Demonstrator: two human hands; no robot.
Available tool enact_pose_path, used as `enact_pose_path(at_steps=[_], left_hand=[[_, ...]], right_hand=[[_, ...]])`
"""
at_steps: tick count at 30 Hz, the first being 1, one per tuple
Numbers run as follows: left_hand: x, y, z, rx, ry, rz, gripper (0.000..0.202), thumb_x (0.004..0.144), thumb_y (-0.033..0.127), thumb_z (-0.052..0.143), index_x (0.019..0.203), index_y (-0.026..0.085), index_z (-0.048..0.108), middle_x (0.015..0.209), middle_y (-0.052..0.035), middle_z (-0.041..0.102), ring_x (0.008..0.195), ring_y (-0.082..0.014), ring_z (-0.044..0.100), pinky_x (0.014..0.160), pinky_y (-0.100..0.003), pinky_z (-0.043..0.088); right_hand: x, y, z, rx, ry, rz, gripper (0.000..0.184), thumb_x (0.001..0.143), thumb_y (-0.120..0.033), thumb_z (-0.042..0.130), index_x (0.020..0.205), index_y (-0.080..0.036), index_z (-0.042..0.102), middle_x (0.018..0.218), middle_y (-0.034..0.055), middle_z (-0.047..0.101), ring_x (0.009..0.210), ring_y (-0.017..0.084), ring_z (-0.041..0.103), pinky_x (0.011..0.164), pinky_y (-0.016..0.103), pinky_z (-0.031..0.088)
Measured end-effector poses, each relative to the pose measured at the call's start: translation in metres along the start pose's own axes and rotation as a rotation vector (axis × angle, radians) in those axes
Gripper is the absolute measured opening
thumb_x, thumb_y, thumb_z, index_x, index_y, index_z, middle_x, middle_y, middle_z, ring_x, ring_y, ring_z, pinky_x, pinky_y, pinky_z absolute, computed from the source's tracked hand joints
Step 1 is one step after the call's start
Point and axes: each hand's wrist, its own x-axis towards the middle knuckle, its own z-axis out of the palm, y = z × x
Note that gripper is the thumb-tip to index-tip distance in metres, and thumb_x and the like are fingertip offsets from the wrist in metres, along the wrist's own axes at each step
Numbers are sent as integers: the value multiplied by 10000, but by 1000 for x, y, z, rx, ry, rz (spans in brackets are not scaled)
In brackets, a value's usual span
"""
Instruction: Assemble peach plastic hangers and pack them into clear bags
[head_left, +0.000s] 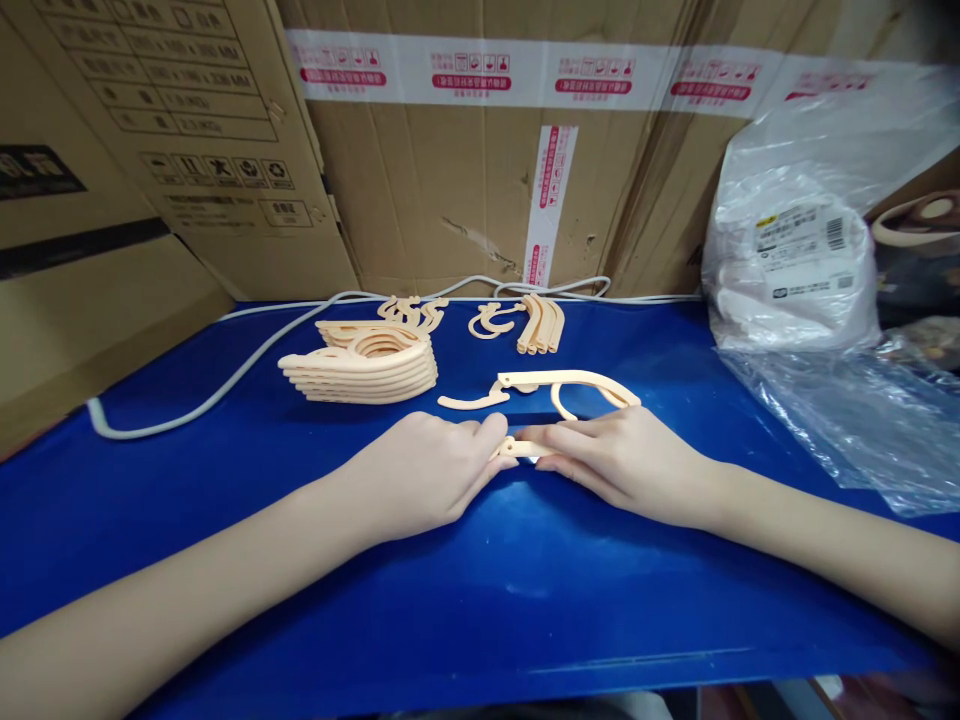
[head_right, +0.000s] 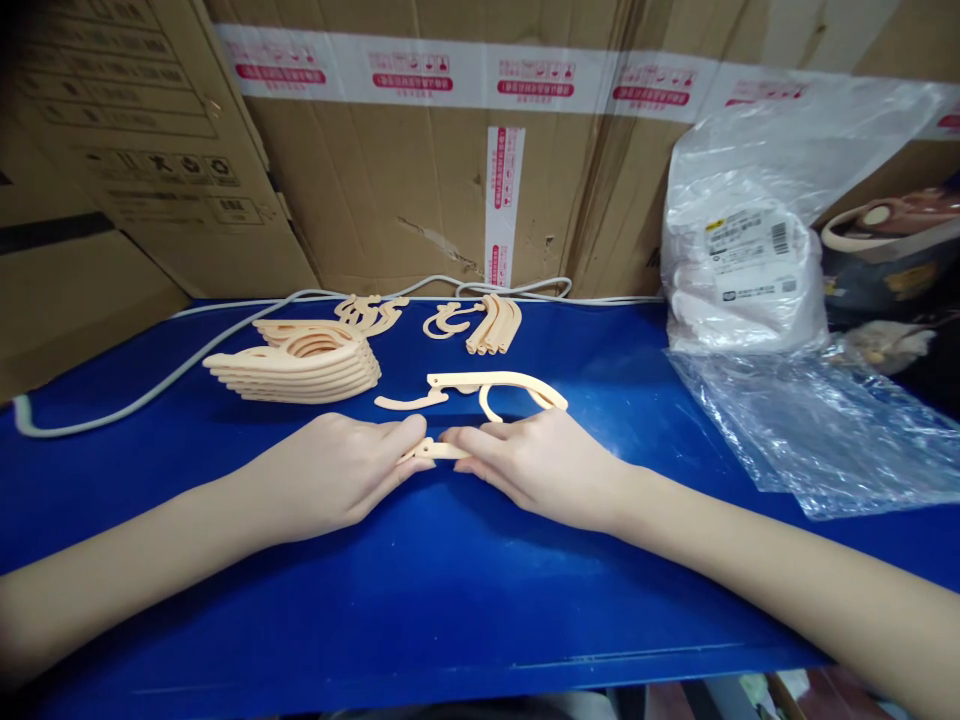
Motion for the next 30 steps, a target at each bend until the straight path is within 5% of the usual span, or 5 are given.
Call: enact_pose_path(at_steps=[11,19,30], left_hand=[[1,-3,5,58,105,43,297,1057,299,308,831,201,474,610,-9,618,514,-207,637,442,-286,273],[1,-2,-3,-142,-89,-57,289,1055,344,348,823,211,459,626,11,608,546,-191,597,486,-274,262],[-1,-7,-9,-411,-71,-117,395,1065,417,291,800,202,489,656,25,556,567,-161,523,546,-281,303]], right_hand=[[0,2,3,20,1,9,339,1068,-350,354,1177,-201,638,932,28,774,681,180,731,581,288,460],[0,0,1,13,23,-11,336,1072,-346,354,1163,-201,643,930,20,771,689,153,719,584,269,444],[0,-3,1,-110,119,-34,335,1070,-336,373,1141,-193,668,828,9,769,649,117,705,531,244,406]])
